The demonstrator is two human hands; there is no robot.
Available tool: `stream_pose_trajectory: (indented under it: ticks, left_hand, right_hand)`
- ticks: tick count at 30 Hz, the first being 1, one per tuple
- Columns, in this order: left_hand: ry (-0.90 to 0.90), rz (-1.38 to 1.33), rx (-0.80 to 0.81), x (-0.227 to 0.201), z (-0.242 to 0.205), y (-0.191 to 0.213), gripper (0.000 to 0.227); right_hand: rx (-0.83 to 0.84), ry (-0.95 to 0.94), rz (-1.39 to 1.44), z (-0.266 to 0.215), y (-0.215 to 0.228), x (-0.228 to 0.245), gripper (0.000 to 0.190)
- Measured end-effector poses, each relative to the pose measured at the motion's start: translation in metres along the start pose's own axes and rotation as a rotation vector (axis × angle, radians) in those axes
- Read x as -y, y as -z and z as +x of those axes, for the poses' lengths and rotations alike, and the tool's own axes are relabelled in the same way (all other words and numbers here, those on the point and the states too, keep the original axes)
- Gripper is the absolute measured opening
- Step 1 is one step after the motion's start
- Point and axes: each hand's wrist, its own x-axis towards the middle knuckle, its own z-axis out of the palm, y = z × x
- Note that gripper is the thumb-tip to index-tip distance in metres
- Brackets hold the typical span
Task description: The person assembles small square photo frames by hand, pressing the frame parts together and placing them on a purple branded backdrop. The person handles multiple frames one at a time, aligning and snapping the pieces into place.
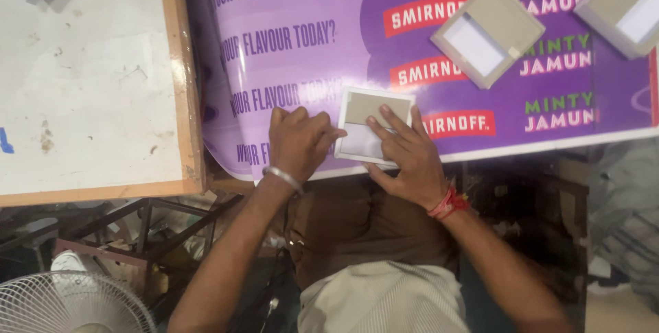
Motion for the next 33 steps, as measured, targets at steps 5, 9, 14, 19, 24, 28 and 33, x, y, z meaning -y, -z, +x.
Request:
stream_pose_trajectory:
  ticks: [5,9,14,19,24,28,33]
  left_hand:
    - [-0.061,-0.084,-0.096,0.009,0.018,-0.004,0.029]
    - [-0.095,-0.103,-0.064,0.006,0.033,-0.007,0.025]
    - [-0.265,-0.139,-0.073,0.000,-0.008,0.018,0.026]
    - [-0.130,-0.215,-0.013,0.010,0.011,0.005,0.029]
    - [-0.081,-0.284,-0.173,0.013,0.067,-0.012,0.026]
    - [-0.089,-0.094,-0.017,0.005,0.039,-0.002,0.024]
    - [-0.122,-0.182,0.049,0.002,-0.040,0.006,0.027]
  right_hand:
    - [0.033,0.024,0.004,0.003,0.003,-0.003,0.029]
    - [0.024,0.000,-0.014,-0.004,0.004,0.003,0.024]
    - [-0.015,0.012,0.020,0.003,0.004,0.005,0.026]
    - [0.006,0.031,0.007,0.001,0.005,0.001,0.024]
    - [0.034,0.036,0.008,0.001,0.009,0.004,0.022]
    - [0.023,0.042,-0.001,0.003,0.011,0.005,0.034]
    - [-0.042,0.054,0.011,-0.011,-0.001,-0.004,0.029]
